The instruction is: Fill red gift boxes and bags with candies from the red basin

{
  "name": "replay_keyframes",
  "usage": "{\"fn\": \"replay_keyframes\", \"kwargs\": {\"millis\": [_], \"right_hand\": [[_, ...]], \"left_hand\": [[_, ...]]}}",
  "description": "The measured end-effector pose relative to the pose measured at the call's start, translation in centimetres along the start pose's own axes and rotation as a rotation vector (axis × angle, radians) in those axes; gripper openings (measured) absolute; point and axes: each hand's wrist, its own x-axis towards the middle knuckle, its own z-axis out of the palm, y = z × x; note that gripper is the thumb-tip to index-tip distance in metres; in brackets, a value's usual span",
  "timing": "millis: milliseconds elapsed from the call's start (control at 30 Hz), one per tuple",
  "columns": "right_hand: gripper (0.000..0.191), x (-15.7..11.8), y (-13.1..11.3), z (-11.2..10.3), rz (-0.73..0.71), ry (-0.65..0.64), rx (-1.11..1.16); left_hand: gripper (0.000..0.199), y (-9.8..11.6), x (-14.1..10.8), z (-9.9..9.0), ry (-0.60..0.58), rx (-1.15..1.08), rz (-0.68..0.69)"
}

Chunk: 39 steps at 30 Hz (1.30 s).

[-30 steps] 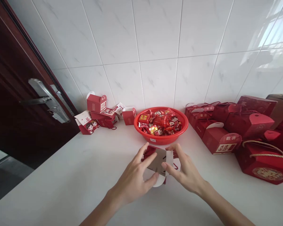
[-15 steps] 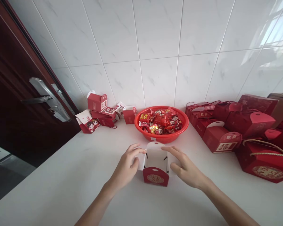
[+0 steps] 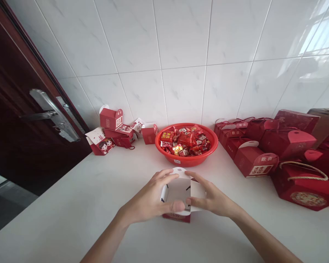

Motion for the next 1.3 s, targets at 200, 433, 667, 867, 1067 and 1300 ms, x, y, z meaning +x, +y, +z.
{"fn": "replay_keyframes", "kwargs": {"millis": [200,433,667,867,1067,1300], "right_hand": [[0.082,0.6,1.0,-0.1,-0.064,-0.09,0.004],[0.062,1.9,2.7,0.7,-0.089,0.252,-0.145],[0.02,4.0,-0.6,-2.4,-0.392,0.556,-0.313],[0.014,11.6,-3.0,-6.5,-0.235,0.302,-0.521],[0.047,17.5,-2.0,-4.4,-0.236,0.121,-0.635],[0.009,18.4,-0.3,-3.5,-0.288,0.194,-0.554]], "left_hand": [[0.113,-0.7,-0.2,1.0,-0.112,0.126,-0.059],[0.092,-2.2,2.0,2.7,0.179,0.152,0.032],[0.082,-3.8,3.4,4.4,0.345,0.13,0.071],[0.078,-4.3,3.0,5.0,0.418,0.014,0.145],[0.053,-5.3,2.0,4.8,0.546,-0.16,0.259],[0.044,-6.7,1.8,4.6,0.708,-0.341,0.235]]}}
